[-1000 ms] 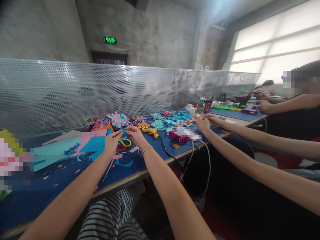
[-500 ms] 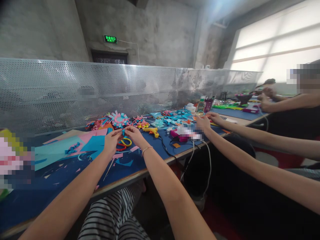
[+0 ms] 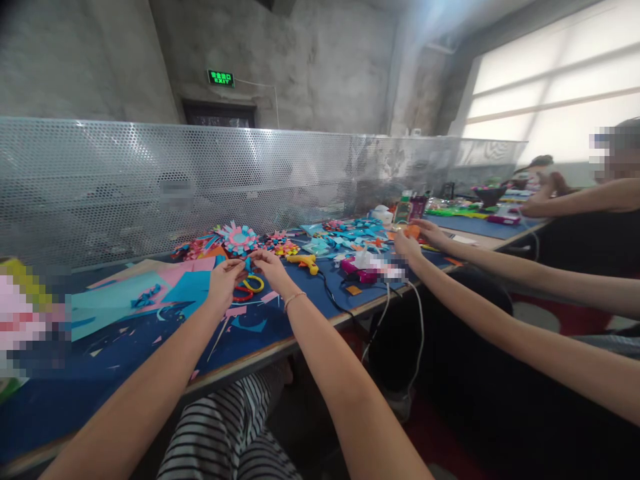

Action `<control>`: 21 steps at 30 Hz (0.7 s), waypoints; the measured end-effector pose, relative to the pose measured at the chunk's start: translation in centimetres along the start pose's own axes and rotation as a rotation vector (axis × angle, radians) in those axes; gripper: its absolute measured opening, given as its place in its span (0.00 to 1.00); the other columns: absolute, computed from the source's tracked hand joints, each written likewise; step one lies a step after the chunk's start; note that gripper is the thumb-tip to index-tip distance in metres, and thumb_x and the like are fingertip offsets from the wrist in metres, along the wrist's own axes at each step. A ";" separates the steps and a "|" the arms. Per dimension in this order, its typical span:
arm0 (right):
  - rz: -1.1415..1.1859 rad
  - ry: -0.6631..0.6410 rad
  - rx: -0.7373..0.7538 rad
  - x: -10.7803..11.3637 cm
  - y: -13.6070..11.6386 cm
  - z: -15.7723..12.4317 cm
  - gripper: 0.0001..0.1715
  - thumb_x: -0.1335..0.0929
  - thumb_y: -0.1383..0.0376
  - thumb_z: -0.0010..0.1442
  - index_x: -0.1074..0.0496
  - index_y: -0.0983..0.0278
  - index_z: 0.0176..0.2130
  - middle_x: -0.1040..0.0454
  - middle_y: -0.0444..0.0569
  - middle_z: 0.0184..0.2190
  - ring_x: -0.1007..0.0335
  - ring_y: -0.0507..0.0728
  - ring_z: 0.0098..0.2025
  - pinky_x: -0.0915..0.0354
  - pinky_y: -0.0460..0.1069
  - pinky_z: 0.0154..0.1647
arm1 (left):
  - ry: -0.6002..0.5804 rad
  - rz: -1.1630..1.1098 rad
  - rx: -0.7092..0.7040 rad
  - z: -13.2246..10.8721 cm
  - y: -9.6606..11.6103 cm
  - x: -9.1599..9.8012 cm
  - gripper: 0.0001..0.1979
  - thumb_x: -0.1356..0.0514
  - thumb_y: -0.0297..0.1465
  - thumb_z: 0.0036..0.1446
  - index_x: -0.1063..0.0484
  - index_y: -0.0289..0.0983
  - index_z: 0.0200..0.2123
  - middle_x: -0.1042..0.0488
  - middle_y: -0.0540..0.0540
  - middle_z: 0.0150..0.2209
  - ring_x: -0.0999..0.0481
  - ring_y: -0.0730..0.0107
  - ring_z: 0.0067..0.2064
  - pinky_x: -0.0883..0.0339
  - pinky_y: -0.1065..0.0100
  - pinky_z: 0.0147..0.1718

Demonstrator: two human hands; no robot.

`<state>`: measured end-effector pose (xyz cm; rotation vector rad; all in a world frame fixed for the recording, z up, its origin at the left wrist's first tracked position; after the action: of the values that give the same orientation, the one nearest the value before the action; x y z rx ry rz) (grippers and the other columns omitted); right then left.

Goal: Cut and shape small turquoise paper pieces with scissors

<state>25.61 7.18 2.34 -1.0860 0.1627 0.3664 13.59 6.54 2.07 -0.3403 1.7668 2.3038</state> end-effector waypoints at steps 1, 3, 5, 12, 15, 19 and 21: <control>0.014 -0.005 -0.003 0.0 0.0 0.0 0.11 0.32 0.66 0.40 0.31 0.63 0.30 0.34 0.41 0.24 0.39 0.49 0.28 0.42 0.45 0.30 | -0.002 0.005 0.001 0.0 0.0 0.0 0.15 0.33 0.34 0.29 0.30 0.33 0.23 0.31 0.51 0.19 0.30 0.73 0.23 0.33 0.65 0.30; 0.029 -0.011 -0.007 -0.1 0.0 0.0 0.11 0.32 0.65 0.40 0.30 0.63 0.30 0.34 0.41 0.23 0.39 0.49 0.28 0.42 0.45 0.30 | -0.013 0.018 0.001 0.1 0.0 0.0 0.15 0.33 0.34 0.29 0.30 0.33 0.22 0.31 0.51 0.19 0.30 0.73 0.23 0.33 0.65 0.30; 0.016 -0.015 -0.007 -0.1 0.0 0.0 0.11 0.31 0.64 0.41 0.30 0.63 0.30 0.34 0.41 0.24 0.39 0.49 0.28 0.42 0.45 0.30 | -0.023 0.025 -0.003 0.2 0.0 0.0 0.14 0.33 0.34 0.29 0.30 0.33 0.21 0.31 0.51 0.19 0.30 0.74 0.23 0.33 0.66 0.30; -0.112 0.016 0.021 -0.1 -0.2 0.1 0.13 0.30 0.59 0.41 0.32 0.65 0.26 0.35 0.40 0.22 0.41 0.47 0.25 0.44 0.45 0.29 | -0.043 0.022 0.024 0.2 -0.2 -0.2 0.14 0.33 0.33 0.27 0.30 0.33 0.21 0.31 0.51 0.18 0.30 0.74 0.22 0.33 0.66 0.29; -0.129 0.025 0.020 0.0 -0.2 0.0 0.14 0.30 0.59 0.41 0.35 0.65 0.24 0.38 0.39 0.20 0.43 0.46 0.24 0.44 0.45 0.28 | -0.059 0.033 0.026 0.1 -0.2 -0.4 0.15 0.33 0.33 0.27 0.30 0.32 0.21 0.29 0.50 0.19 0.30 0.73 0.22 0.33 0.66 0.30; -0.160 0.037 0.002 0.0 -0.3 -0.1 0.14 0.31 0.58 0.42 0.37 0.64 0.23 0.40 0.38 0.19 0.45 0.46 0.23 0.44 0.45 0.27 | -0.063 0.041 0.033 0.0 -0.3 -0.5 0.15 0.32 0.33 0.28 0.30 0.32 0.22 0.29 0.50 0.20 0.30 0.73 0.23 0.33 0.67 0.30; -0.170 0.045 -0.014 0.2 -0.2 0.0 0.14 0.31 0.58 0.42 0.37 0.64 0.24 0.40 0.38 0.19 0.44 0.46 0.23 0.44 0.45 0.28 | -0.059 0.033 0.041 0.0 -0.4 -0.4 0.14 0.33 0.33 0.29 0.30 0.33 0.22 0.30 0.50 0.19 0.30 0.74 0.23 0.33 0.68 0.30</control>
<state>25.82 7.12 2.40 -1.1139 0.1063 0.1908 14.13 6.57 1.86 -0.2361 1.8010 2.2720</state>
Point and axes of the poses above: each hand's wrist, its own z-axis towards the middle knuckle, its own x-axis out of the back of the hand, y = z × x, the point moved 8 cm from there along z, towards the middle knuckle
